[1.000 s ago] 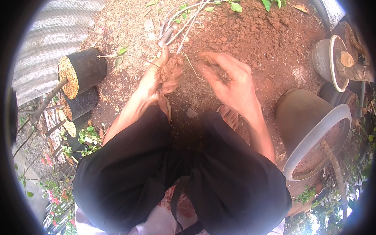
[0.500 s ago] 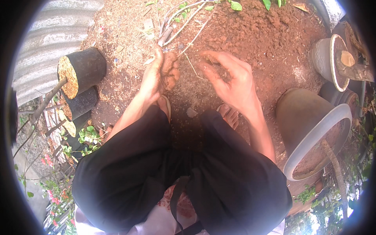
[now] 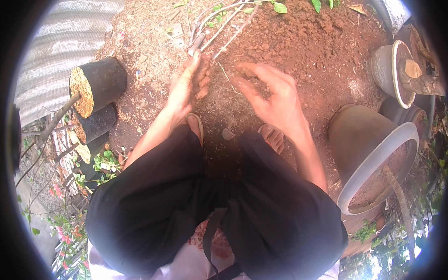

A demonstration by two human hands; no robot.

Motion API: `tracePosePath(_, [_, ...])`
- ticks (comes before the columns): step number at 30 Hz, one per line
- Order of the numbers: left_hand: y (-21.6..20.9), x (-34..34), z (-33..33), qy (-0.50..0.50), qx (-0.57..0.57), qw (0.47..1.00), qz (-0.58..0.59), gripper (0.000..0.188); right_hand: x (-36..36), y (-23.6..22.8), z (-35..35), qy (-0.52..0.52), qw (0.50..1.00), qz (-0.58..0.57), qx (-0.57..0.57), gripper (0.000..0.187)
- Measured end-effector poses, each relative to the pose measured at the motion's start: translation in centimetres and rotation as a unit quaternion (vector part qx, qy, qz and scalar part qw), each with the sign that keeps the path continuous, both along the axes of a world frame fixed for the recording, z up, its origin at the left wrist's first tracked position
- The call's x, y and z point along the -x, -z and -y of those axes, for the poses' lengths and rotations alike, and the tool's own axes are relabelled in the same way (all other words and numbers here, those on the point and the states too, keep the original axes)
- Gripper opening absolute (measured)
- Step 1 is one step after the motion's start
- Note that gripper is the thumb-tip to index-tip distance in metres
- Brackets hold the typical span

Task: The person performs plant grafting by hand, repeatedly picking up small plant cuttings, aligning them, and wrapping the junction with clear plastic film. The person works over a soil bed with several potted plants nearby.

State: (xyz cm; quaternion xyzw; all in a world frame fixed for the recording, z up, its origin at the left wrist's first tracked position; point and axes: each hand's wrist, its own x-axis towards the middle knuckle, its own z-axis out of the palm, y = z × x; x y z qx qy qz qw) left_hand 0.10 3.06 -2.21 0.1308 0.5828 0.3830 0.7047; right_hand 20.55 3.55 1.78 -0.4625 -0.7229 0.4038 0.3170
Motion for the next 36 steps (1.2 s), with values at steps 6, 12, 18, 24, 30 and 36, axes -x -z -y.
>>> tracePosePath(6, [0.5,0.1,0.6,0.042,-0.083,0.996,-0.015,0.030,0.2,-0.3,0.1,0.000,1.000,0.001,0.002,0.027])
tracePosePath(12, [-0.3,-0.1,0.6,0.087,-0.142,0.986,-0.028,0.026,0.4,-0.1,0.1,0.009,1.000,-0.011,-0.018,0.026])
tracePosePath(18, [0.0,0.2,0.9,0.134,-0.193,0.971,-0.040,0.031,0.4,0.1,0.2,0.019,0.999,-0.020,-0.021,0.027])
tracePosePath(24, [-0.1,0.1,0.7,0.174,-0.268,0.947,-0.041,0.041,0.1,-0.3,0.1,0.000,1.000,0.004,-0.006,0.027])
tracePosePath(30, [0.7,0.2,0.7,0.158,-0.227,0.960,-0.050,0.044,0.1,-0.3,0.0,-0.002,1.000,0.004,-0.009,0.028])
tracePosePath(36, [1.0,0.4,0.8,0.106,-0.181,0.978,0.016,0.048,0.0,-0.1,0.0,0.001,1.000,-0.001,0.004,0.028])
